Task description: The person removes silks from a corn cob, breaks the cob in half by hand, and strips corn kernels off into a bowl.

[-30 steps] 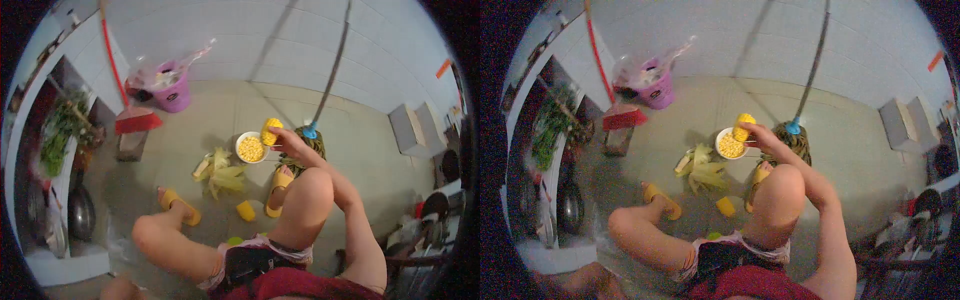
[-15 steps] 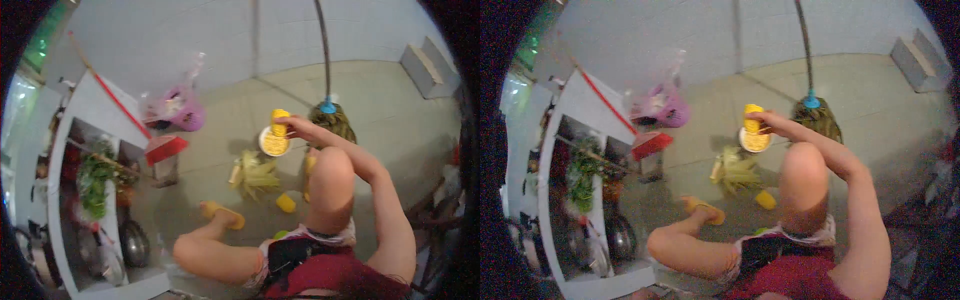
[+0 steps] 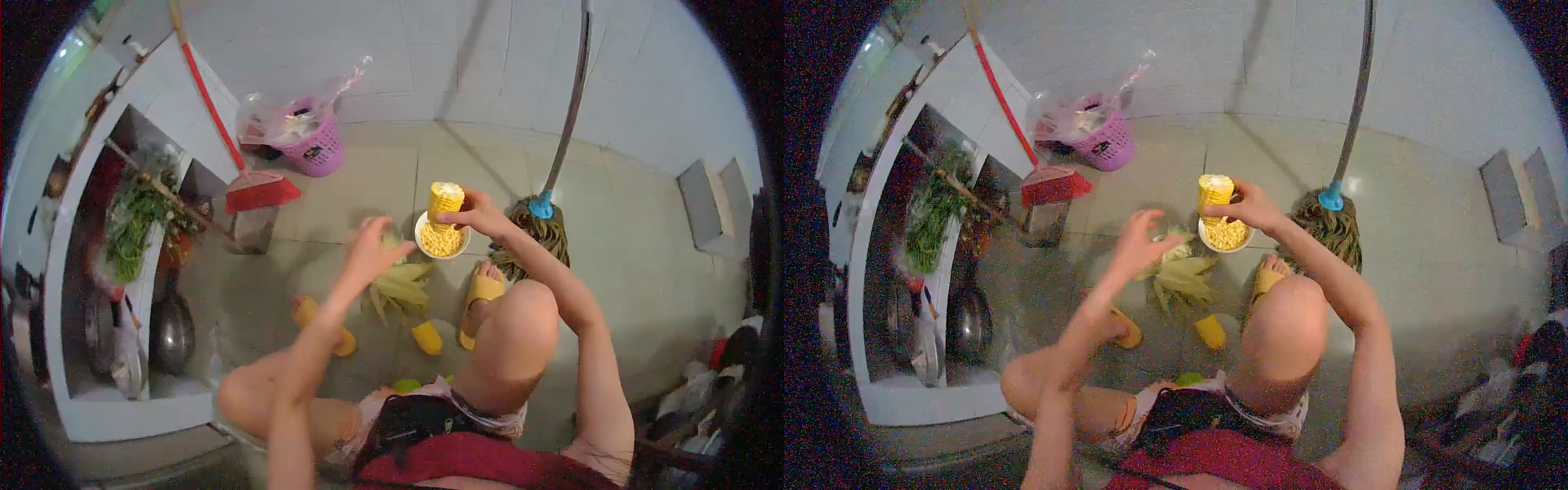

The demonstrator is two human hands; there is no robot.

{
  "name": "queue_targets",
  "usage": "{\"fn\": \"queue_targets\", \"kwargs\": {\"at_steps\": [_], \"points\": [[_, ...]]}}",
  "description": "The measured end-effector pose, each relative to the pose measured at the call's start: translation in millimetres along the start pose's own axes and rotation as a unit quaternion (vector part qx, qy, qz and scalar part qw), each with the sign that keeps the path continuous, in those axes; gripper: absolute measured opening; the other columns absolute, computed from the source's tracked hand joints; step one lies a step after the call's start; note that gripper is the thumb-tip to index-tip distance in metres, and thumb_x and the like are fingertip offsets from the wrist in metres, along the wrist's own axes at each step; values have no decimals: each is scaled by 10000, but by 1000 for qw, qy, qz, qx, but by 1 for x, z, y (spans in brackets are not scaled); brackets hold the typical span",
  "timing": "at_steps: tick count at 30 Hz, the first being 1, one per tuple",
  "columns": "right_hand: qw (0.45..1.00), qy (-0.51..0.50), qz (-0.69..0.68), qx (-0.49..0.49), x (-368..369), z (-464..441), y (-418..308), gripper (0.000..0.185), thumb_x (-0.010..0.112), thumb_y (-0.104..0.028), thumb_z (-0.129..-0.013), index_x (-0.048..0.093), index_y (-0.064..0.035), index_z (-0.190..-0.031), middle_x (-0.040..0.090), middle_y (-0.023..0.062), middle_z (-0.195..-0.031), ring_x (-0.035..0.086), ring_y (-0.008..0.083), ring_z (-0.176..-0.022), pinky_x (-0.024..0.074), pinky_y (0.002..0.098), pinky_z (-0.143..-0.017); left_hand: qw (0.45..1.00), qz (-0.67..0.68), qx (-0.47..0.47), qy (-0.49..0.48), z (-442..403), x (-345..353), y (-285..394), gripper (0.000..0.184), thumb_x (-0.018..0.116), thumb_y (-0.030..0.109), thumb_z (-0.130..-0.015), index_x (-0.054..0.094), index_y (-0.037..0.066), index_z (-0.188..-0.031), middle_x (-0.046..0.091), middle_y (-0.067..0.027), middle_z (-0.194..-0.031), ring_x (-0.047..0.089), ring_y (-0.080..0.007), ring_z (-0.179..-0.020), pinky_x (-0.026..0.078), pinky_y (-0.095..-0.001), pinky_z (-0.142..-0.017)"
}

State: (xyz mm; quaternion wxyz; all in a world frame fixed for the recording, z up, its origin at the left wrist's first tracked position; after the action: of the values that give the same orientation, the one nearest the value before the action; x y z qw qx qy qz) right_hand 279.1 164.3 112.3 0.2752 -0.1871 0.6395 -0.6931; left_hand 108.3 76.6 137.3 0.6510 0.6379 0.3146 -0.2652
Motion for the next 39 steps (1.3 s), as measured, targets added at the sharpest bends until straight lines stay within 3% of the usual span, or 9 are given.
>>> {"fn": "queue_targets", "kwargs": {"at_steps": [3, 6, 9, 13, 16, 20, 29, 35, 39], "points": [[1000, -14, 3, 3, 4, -14, 22, 494, 744, -292, -654, 552, -26, -1022, 616, 56, -859, 578, 134, -769, 473, 269, -690, 982, 184, -44, 10, -21, 65, -17, 635, 732, 325, -641, 471, -13, -1112, 460, -164, -1163, 463, -245, -1083, 398, -349, -878], [999, -33, 18, -24, 12, -21, 44, 594, 759, -326, -630, 521, -5, -1069, 605, 88, -900, 581, 162, -809, 470, 287, -726, 967, 234, 62, 81, -37, 75, 11, 589, 745, 237, -645, 466, -5, -1105, 518, -147, -1104, 501, -212, -1046, 423, -348, -839], [996, 28, 29, -82, 13, -19, 51, 645, 749, -355, -639, 487, 7, -1104, 578, 121, -986, 571, 169, -851, 466, 294, -730, 965, 256, -30, 41, -47, 89, -6, 561, 754, 182, -633, 473, 12, -1088, 581, -116, -1001, 570, -201, -916, 457, -346, -769], [949, 105, 261, -143, -4, -23, 29, 425, 635, -382, -740, 509, -19, -922, 531, 129, -802, 556, 279, -726, 450, 366, -641, 985, 166, -34, 38, -62, 105, -39, 537, 743, 215, -619, 494, 36, -1060, 616, -122, -869, 610, -234, -809, 472, -329, -697], [898, 32, 385, -209, 13, -37, 51, 329, 568, -353, -798, 467, -42, -823, 491, 132, -733, 524, 294, -718, 431, 377, -595, 985, 150, -76, -37, -65, 122, -52, 513, 757, 225, -613, 521, 44, -1031, 602, -89, -912, 581, -161, -843, 458, -305, -723], [927, -52, 320, -187, 23, -48, 91, 320, 458, -351, -854, 477, -39, -785, 520, 155, -733, 540, 338, -726, 440, 428, -637, 984, 163, -26, -65, -67, 144, -77, 567, 752, 254, -595, 518, 64, -1076, 618, -123, -867, 612, -246, -808, 473, -330, -682], [953, 24, 258, -155, 8, -57, 134, 280, 423, -274, -883, 489, -22, -780, 535, 157, -712, 541, 349, -715, 437, 420, -617, 980, 139, -91, -113, -76, 175, -98, 578, 751, 263, -590, 515, 66, -1080, 620, -133, -864, 612, -257, -804, 475, -341, -683], [998, 55, 2, 35, -5, -66, 179, 311, 448, -288, -886, 500, -21, -736, 503, 141, -607, 540, 255, -600, 410, 354, -551, 978, 138, -114, -103, -88, 179, -104, 573, 748, 239, -587, 516, 60, -1079, 619, -137, -863, 609, -272, -802, 476, -348, -687], [970, 84, 209, 87, -25, -66, 168, 354, 500, -330, -861, 493, -25, -682, 464, 101, -556, 448, 157, -514, 367, 306, -485, 982, 145, -102, -60, -92, 172, -101, 568, 744, 210, -588, 515, 64, -1087, 612, -134, -891, 601, -278, -824, 474, -348, -699]]}}
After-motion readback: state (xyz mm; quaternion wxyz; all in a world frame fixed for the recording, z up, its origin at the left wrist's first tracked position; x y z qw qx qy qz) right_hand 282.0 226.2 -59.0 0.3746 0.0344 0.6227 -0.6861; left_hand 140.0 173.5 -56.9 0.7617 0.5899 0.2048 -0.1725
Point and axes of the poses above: each hand's wrist, its own z-axis away from the middle knuckle, its own x-axis out of the palm, y = z × x, the point moved 8 cm from there along -z, towards the middle knuckle
